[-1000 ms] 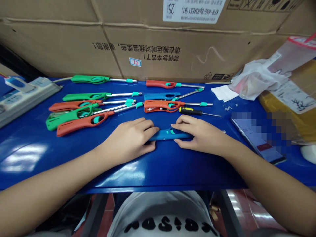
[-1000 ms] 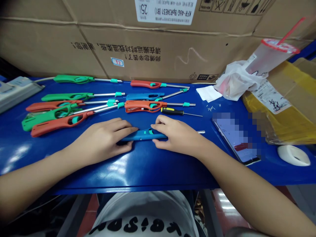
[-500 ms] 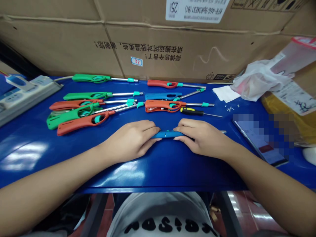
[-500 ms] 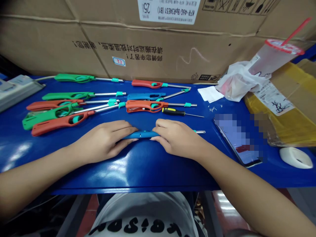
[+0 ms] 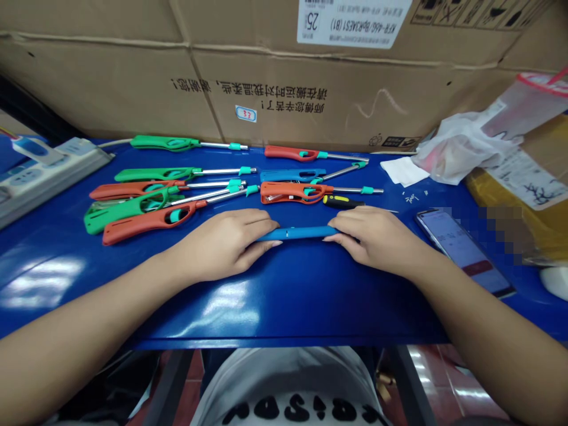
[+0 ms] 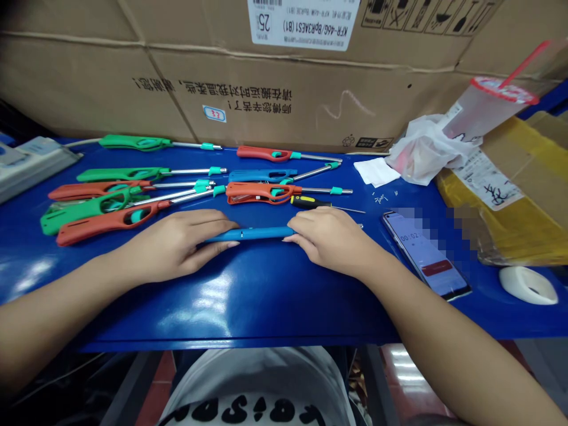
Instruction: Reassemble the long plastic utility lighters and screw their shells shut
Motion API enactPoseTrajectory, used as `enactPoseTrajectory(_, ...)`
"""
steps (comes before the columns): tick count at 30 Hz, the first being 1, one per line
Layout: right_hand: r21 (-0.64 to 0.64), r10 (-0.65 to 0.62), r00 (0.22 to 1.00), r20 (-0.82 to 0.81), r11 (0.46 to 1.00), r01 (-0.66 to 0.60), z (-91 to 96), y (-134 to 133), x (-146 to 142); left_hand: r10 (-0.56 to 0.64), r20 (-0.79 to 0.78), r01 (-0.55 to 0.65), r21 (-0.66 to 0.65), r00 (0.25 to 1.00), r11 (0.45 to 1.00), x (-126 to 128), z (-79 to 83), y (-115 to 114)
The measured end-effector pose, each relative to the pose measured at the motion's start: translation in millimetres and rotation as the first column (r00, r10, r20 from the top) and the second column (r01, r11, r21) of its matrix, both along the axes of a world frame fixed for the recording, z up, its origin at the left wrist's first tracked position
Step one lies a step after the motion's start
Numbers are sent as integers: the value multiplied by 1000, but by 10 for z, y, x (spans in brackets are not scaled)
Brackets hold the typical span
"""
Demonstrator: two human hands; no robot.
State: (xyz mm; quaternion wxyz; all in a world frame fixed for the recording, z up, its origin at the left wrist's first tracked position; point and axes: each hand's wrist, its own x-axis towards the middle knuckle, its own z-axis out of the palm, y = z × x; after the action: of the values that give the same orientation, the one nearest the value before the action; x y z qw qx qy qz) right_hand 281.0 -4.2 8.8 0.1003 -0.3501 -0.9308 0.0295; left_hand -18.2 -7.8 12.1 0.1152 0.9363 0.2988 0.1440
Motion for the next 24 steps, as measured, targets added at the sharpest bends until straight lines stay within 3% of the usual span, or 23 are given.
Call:
enactPoseTrajectory(4,-47,-76,997,26,996,77,18,4,-13,64,78,-54,-129,995,990,31,33,-24)
enactPoseTrajectory(6,-28,-72,997,-3,997,72,20,6,-23,140,192,-82,-285,971,955,67,33,-42)
enactPoseTrajectory(7,-4,-48,998,-28,999,48,19,5,-34,208,251,-93,-403,945,910,90,26,-50)
enactPoseTrajectory(8,30,-13,999,-49,999,15,18,2,-50,308,314,-94,-548,898,831,116,15,-55)
enactPoseTrajectory(10,124,54,997,-55,991,-47,25,-10,-101,506,346,6,-830,790,558,167,-11,-56)
enactPoseTrajectory(11,170,74,997,-36,983,-67,37,-18,-133,573,349,79,-894,741,441,188,-21,-51)
enactPoseTrajectory(12,209,82,997,-8,975,-78,59,-27,-168,619,344,139,-925,706,355,202,-28,-43)
enactPoseTrajectory(13,234,78,997,21,969,-80,89,-35,-201,647,342,181,-936,682,303,210,-30,-35)
enactPoseTrajectory(14,243,67,997,46,967,-76,128,-42,-230,658,355,201,-933,664,300,210,-29,-28)
enactPoseTrajectory(15,231,53,997,62,971,-66,173,-46,-251,648,378,191,-920,661,342,203,-24,-23)
enactPoseTrajectory(16,208,35,997,67,977,-48,220,-48,-264,618,411,151,-891,670,428,191,-19,-20)
enactPoseTrajectory(17,178,16,998,58,984,-26,265,-48,-269,568,455,92,-828,685,552,175,-14,-21)
enactPoseTrajectory(19,109,-8,1000,6,994,7,328,-46,-259,407,540,-22,-582,737,813,139,-10,-30)
enactPoseTrajectory(20,75,-8,999,-34,997,10,338,-45,-250,315,564,-51,-434,763,900,124,-12,-38)
enactPoseTrajectory(22,16,21,993,-118,1000,-20,310,-50,-237,160,583,-40,-214,797,976,109,-24,-58)
enactPoseTrajectory(24,-18,67,982,-174,997,-72,233,-63,-241,69,573,12,-135,817,991,115,-41,-76)
